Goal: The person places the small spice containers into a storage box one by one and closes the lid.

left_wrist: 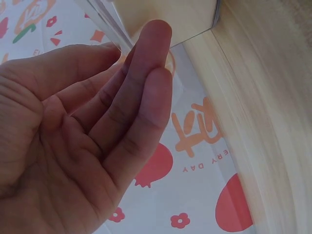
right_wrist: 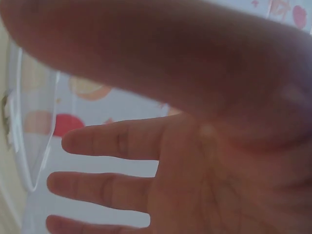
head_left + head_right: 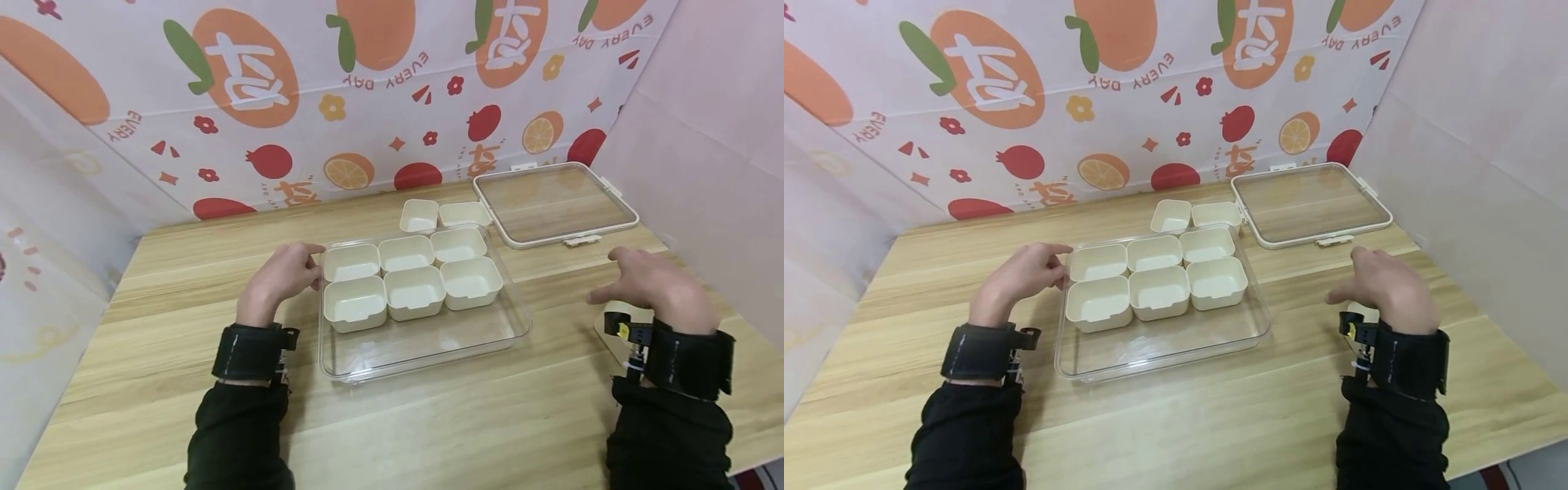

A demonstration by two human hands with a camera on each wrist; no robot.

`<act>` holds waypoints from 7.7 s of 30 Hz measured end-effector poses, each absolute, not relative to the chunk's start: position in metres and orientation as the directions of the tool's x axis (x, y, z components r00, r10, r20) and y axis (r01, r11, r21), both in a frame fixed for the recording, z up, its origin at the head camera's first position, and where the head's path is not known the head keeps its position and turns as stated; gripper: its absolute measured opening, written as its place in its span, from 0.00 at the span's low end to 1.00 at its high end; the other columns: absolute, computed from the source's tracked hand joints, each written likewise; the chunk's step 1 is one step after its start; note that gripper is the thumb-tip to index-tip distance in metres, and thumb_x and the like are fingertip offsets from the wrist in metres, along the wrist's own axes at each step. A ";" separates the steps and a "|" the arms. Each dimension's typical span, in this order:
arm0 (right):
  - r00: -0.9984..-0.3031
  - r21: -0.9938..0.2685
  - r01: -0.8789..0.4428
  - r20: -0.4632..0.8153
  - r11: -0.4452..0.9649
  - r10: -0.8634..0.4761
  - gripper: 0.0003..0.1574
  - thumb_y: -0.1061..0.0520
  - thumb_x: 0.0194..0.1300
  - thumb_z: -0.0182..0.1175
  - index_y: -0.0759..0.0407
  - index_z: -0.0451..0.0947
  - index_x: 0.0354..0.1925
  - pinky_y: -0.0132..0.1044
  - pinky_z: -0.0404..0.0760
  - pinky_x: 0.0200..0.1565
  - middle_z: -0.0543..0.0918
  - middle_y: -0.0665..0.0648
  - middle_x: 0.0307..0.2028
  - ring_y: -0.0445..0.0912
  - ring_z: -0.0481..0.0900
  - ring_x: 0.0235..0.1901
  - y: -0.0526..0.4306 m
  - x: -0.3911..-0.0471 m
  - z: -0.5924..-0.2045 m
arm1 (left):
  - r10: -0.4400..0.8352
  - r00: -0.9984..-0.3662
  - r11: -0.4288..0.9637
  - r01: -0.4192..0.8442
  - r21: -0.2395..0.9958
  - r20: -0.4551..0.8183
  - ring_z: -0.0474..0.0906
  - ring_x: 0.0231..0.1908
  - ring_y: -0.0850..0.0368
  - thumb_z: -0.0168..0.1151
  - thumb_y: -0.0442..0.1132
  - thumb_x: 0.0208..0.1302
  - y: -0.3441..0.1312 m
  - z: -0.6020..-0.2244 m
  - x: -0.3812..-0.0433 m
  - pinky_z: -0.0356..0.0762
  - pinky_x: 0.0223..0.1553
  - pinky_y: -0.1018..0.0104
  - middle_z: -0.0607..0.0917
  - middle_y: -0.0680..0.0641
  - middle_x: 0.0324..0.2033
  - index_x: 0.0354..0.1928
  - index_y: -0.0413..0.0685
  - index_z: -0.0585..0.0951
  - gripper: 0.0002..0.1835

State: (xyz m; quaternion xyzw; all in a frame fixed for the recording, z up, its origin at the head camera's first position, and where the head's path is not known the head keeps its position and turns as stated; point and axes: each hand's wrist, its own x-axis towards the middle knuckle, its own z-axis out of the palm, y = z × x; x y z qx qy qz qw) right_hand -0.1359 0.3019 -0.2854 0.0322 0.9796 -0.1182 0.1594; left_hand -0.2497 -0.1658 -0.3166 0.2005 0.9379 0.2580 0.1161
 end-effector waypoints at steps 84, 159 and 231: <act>-0.968 -0.371 -0.022 -0.223 0.928 -0.112 0.47 0.51 0.43 0.68 0.75 0.60 0.55 0.55 0.69 0.40 0.71 0.75 0.45 0.60 0.67 0.40 0.298 -0.178 -0.327 | 0.400 -0.910 0.808 0.294 0.511 -0.108 0.75 0.25 0.52 0.48 0.27 0.56 -0.170 -0.318 -0.246 0.60 0.20 0.64 0.81 0.45 0.20 0.57 0.30 0.66 0.24; -0.627 -0.149 -0.758 0.432 0.635 -0.648 0.44 0.34 0.49 0.62 0.62 0.69 0.55 0.43 0.75 0.45 0.76 0.58 0.47 0.47 0.71 0.46 0.100 -0.157 -0.270 | 0.411 -0.904 0.806 0.298 0.511 -0.122 0.77 0.27 0.51 0.47 0.27 0.57 -0.167 -0.316 -0.246 0.60 0.21 0.64 0.82 0.44 0.21 0.58 0.30 0.66 0.24; -0.535 0.216 -0.767 0.306 0.604 -0.788 0.39 0.26 0.50 0.53 0.55 0.70 0.46 0.36 0.73 0.26 0.73 0.50 0.38 0.43 0.68 0.35 0.019 -0.136 -0.329 | 0.427 -0.902 0.793 0.338 0.508 -0.066 0.72 0.21 0.58 0.47 0.26 0.53 -0.167 -0.318 -0.247 0.62 0.20 0.65 0.81 0.48 0.16 0.56 0.28 0.67 0.25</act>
